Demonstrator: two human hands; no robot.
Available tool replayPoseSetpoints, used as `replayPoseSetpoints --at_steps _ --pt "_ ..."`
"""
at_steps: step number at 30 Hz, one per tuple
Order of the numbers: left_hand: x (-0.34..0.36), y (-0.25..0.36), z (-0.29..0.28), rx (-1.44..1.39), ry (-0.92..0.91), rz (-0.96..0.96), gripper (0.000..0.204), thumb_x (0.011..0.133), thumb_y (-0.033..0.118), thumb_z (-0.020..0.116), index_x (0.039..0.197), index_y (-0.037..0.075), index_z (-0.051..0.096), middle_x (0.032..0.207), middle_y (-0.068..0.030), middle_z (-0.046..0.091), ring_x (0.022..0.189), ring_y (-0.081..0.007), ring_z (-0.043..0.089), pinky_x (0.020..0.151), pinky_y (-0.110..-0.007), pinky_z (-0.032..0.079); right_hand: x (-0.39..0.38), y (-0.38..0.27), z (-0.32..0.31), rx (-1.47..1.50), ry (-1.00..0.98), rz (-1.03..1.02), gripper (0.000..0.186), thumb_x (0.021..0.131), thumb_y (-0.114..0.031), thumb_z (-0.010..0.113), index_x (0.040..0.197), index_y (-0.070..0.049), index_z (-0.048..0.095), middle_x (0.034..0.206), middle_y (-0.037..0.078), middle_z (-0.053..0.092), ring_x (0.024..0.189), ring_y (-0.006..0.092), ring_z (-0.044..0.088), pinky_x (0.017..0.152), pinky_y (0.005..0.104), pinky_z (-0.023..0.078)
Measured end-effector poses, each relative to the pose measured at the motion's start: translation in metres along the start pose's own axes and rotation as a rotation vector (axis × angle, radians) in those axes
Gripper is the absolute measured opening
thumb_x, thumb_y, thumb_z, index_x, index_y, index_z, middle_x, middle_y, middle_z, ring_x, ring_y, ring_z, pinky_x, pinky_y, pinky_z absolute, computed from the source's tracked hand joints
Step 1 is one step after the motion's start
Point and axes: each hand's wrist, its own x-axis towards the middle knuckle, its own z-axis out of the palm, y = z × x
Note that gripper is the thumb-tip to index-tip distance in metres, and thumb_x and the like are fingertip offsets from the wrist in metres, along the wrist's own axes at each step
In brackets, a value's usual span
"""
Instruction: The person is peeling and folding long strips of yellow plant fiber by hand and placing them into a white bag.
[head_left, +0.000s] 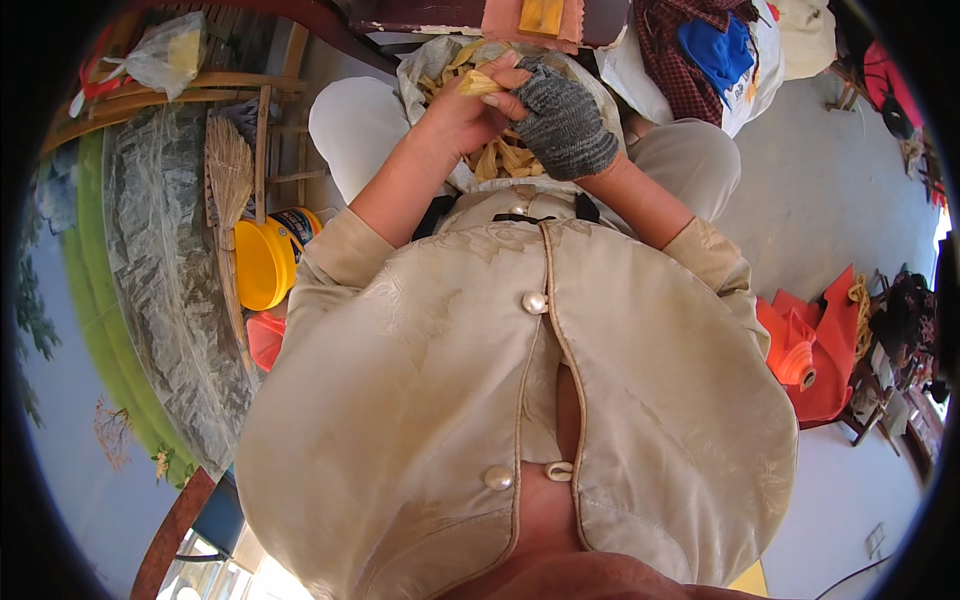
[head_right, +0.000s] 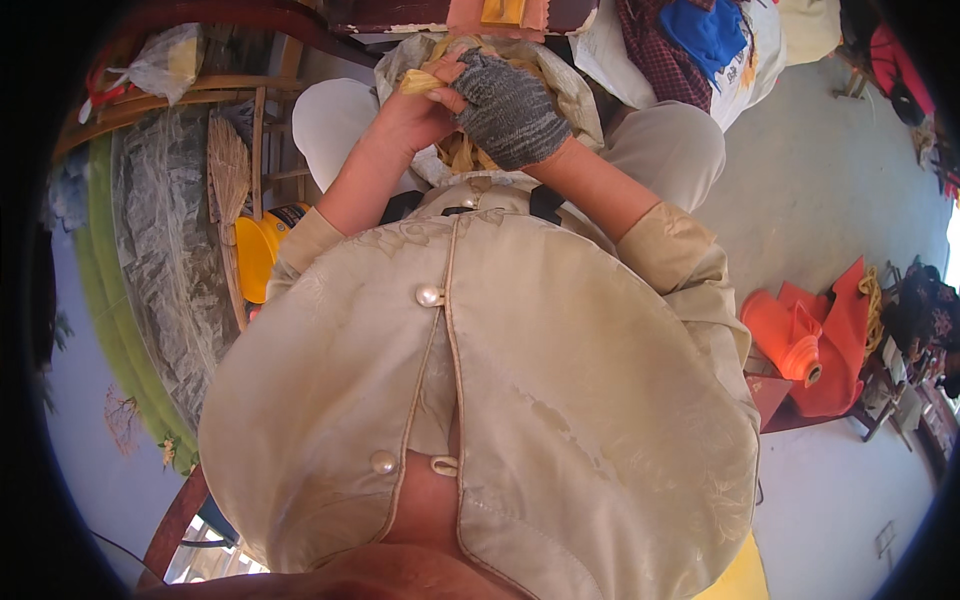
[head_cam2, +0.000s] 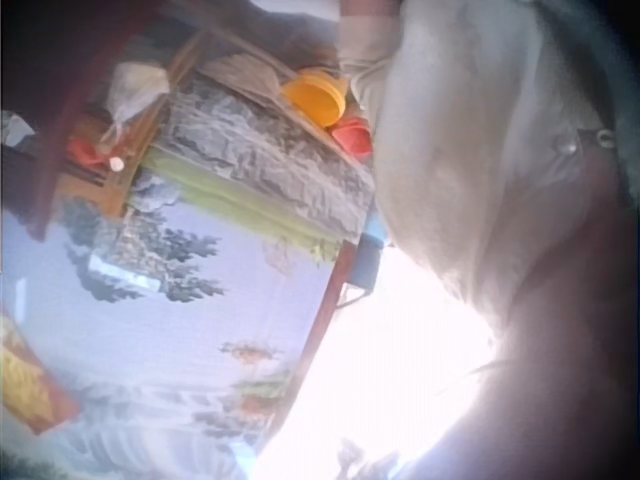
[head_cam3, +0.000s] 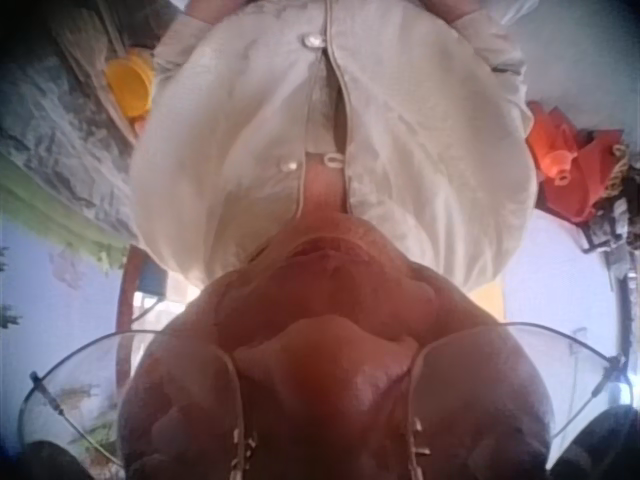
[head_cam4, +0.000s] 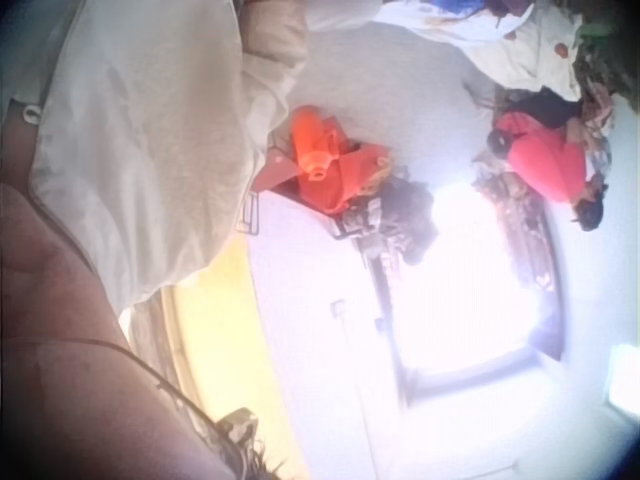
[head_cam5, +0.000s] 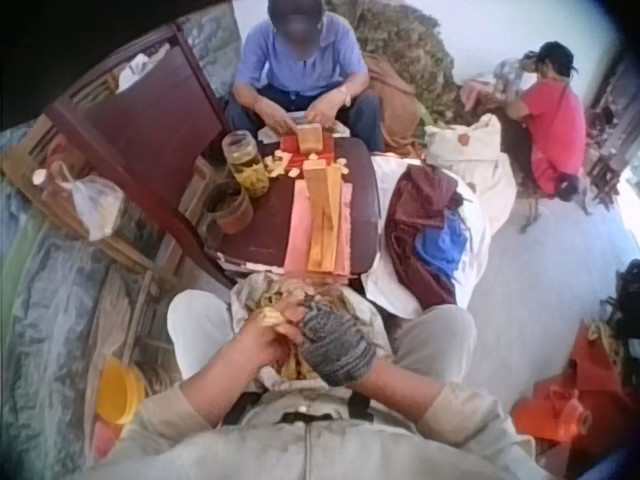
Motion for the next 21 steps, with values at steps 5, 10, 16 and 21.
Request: replayPoseSetpoints --at_steps 5,10,16,21 --pt "-0.001 -0.009 0.014 0.208 0.253 0.063 0.03 0.091 0.02 0.043 0.116 0.005 0.049 0.107 -0.0058 0.057 0.094 -0.0164 0.056 0.08 -0.031 0.046 0.012 -0.008 -0.011 0.54 -0.087 0.512 0.024 0.087 -0.023 0.05 0.104 -0.008 0.058 0.093 0.009 0.06 0.089 0.0258 0.057 0.076 0.0354 0.045" --pt "-0.016 -0.004 0.045 1.064 0.343 -0.014 0.023 0.087 0.014 0.042 0.101 0.005 0.058 0.101 -0.0068 0.059 0.086 -0.0163 0.057 0.071 -0.03 0.045 0.012 0.018 -0.006 -0.025 -0.041 0.1 0.022 0.087 -0.018 0.05 0.105 -0.009 0.058 0.098 0.011 0.056 0.087 0.0294 0.054 0.075 0.0361 0.043" --pt "-0.019 0.017 0.051 1.792 0.502 1.266 0.027 0.077 -0.003 0.047 0.1 0.005 0.057 0.093 -0.009 0.057 0.079 -0.0252 0.056 0.072 -0.032 0.044 0.013 0.025 -0.001 1.098 -0.099 0.789 0.018 0.089 -0.024 0.049 0.09 -0.007 0.056 0.074 0.004 0.055 0.062 0.0145 0.051 0.059 0.0264 0.042" --pt "-0.021 0.019 0.051 1.602 0.252 1.04 0.023 0.081 -0.003 0.046 0.101 0.005 0.055 0.09 -0.0092 0.057 0.081 -0.027 0.056 0.074 -0.029 0.044 0.024 0.005 -0.028 1.327 -0.372 0.975 0.028 0.09 -0.032 0.045 0.078 -0.009 0.055 0.066 -0.001 0.053 0.047 0.0032 0.043 0.047 0.0175 0.036"
